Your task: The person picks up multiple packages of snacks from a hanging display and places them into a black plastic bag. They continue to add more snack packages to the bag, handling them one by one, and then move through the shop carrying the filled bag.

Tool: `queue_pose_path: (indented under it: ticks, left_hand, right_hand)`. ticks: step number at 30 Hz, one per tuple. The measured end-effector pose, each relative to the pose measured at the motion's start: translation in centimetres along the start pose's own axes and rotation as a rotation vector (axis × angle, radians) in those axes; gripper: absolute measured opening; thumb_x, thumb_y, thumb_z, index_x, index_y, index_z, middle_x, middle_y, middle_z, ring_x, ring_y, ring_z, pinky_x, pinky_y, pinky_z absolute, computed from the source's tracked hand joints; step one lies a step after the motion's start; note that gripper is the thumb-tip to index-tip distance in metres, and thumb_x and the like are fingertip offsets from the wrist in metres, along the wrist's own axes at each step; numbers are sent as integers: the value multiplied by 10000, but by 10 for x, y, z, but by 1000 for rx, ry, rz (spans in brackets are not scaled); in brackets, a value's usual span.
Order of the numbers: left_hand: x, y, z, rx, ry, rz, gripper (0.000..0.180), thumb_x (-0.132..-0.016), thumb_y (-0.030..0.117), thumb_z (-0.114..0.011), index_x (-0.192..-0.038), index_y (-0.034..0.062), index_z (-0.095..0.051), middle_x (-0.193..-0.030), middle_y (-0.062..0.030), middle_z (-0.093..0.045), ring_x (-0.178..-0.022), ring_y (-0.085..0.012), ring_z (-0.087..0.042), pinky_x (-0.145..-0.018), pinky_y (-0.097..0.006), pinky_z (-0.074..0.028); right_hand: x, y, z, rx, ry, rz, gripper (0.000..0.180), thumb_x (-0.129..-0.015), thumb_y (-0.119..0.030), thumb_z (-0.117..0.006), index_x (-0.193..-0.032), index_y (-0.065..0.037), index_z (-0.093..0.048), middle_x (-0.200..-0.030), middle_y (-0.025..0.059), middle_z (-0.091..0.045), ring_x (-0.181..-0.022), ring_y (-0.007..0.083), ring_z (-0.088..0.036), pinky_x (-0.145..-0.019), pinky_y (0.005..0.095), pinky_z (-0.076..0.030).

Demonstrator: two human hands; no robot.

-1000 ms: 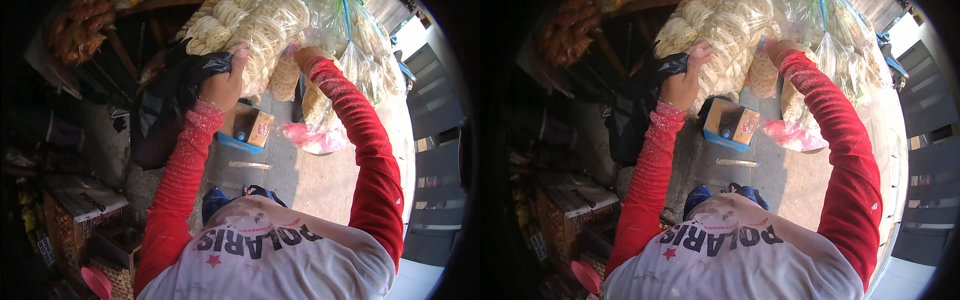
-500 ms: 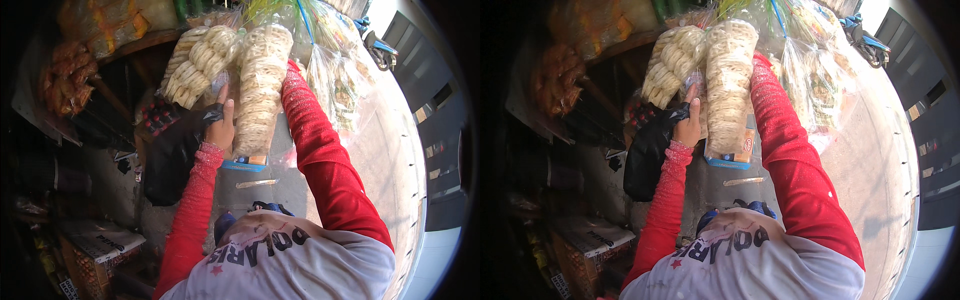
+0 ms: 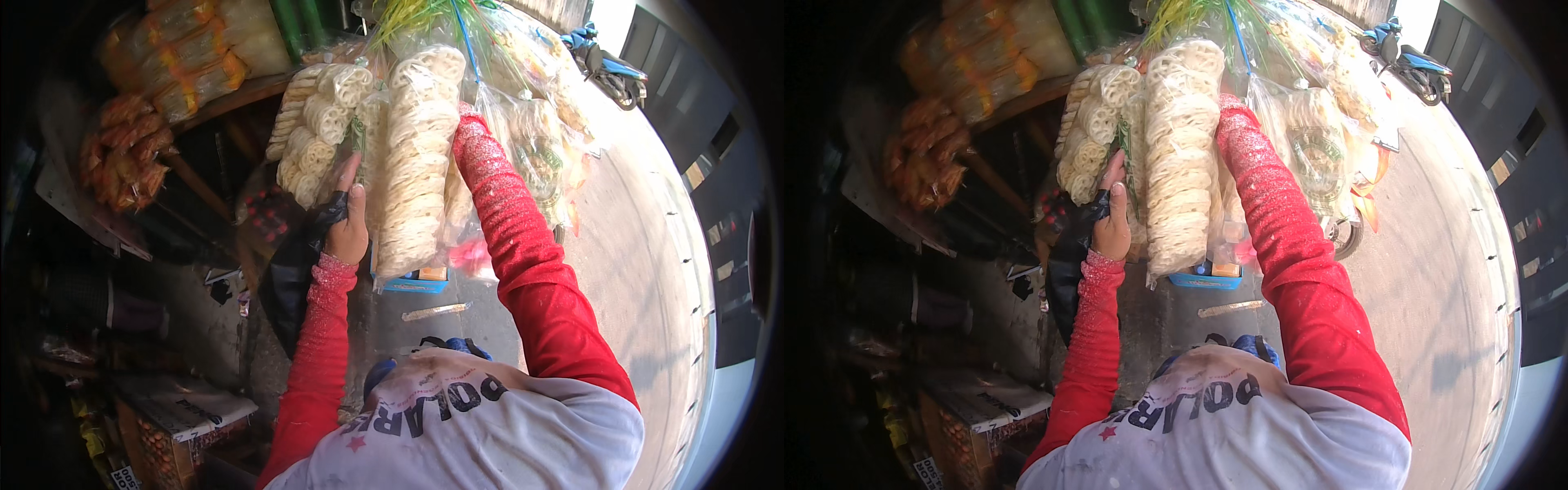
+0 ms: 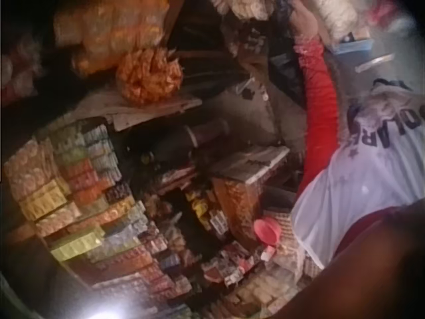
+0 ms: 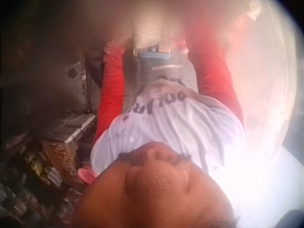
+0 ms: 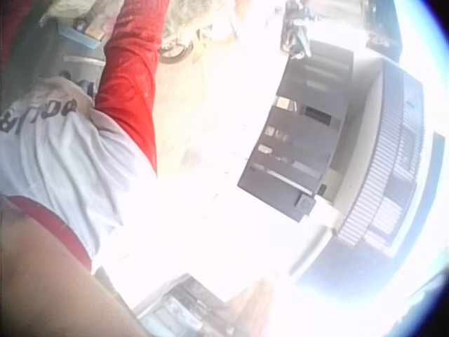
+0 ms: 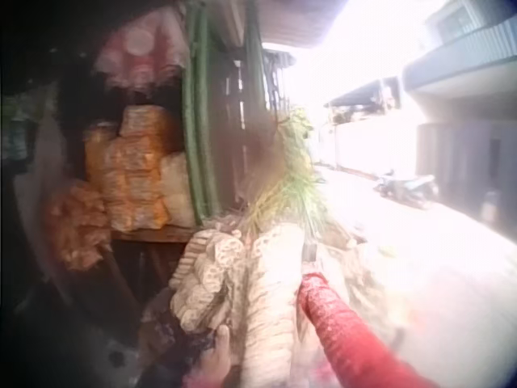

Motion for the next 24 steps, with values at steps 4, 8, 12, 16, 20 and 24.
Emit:
queue_pose_path:
  ticks: [4,8,12,16,20,24]
  left_hand:
    - [8,33,7,-286,42,-127,429,-1044,276,-374,-1399,54,-468,-1358,-238,-457,-1304,-361,-407,-1100,-449,-297]
    - [8,39,11,-340,72,-110,411,-1040,306,-383,-1339,76,-548,-1314,-227,-476,-1267,-367,-420,-1091,-462,-296]
    - [6,22,12,-396,-9,-103,409,-1031,335,-403,-1249,68,-622,-1346,-221,-483,-1277,-388,-415,-1095,-476,-295]
    - [7,-7,-1,-501,-50,-96,415,-1029,341,-405,-1215,55,-642,-1375,-217,-491,-1296,-399,-402,-1100,-489,-295]
    - [8,-20,11,-544,-58,-47,446,-1036,365,-389,-1240,42,-618,-1357,-203,-514,-1283,-359,-435,-1093,-426,-316]
    - [-10,3,9,-149,-13,155,483,-1052,386,-353,-1303,24,-550,-1270,-128,-595,-1180,-236,-542,-1030,-307,-369]
  right_hand:
    - [28,-5,46,-24,-21,198,437,-777,-221,-691,-1184,-69,-650,-1120,162,-663,-1040,286,-646,-877,411,-514]
    - [66,-21,115,-95,-80,426,441,-770,-223,-690,-1178,-61,-650,-1090,165,-673,-1016,273,-655,-856,399,-521]
    - [74,-20,153,-153,-161,596,446,-762,-224,-689,-1173,-53,-649,-1060,168,-683,-992,260,-665,-834,387,-528]
    - [51,-10,174,-109,-384,659,574,-791,-236,-656,-1321,-40,-553,-1118,147,-675,-919,194,-653,-813,338,-535]
    - [63,-25,177,-277,-492,620,606,-783,-199,-695,-1342,-30,-535,-1140,124,-664,-962,182,-637,-860,324,-522]
    - [36,-20,166,-353,-399,546,488,-845,-265,-694,-1285,-74,-605,-1237,80,-633,-1089,189,-605,-982,280,-464]
Point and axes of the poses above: each hand's wrist, its own x-axis away from the middle knuckle, its own z-axis out of the back of the hand, y = z × x, the point moved 1 cm from there along -x, towards the middle knuckle
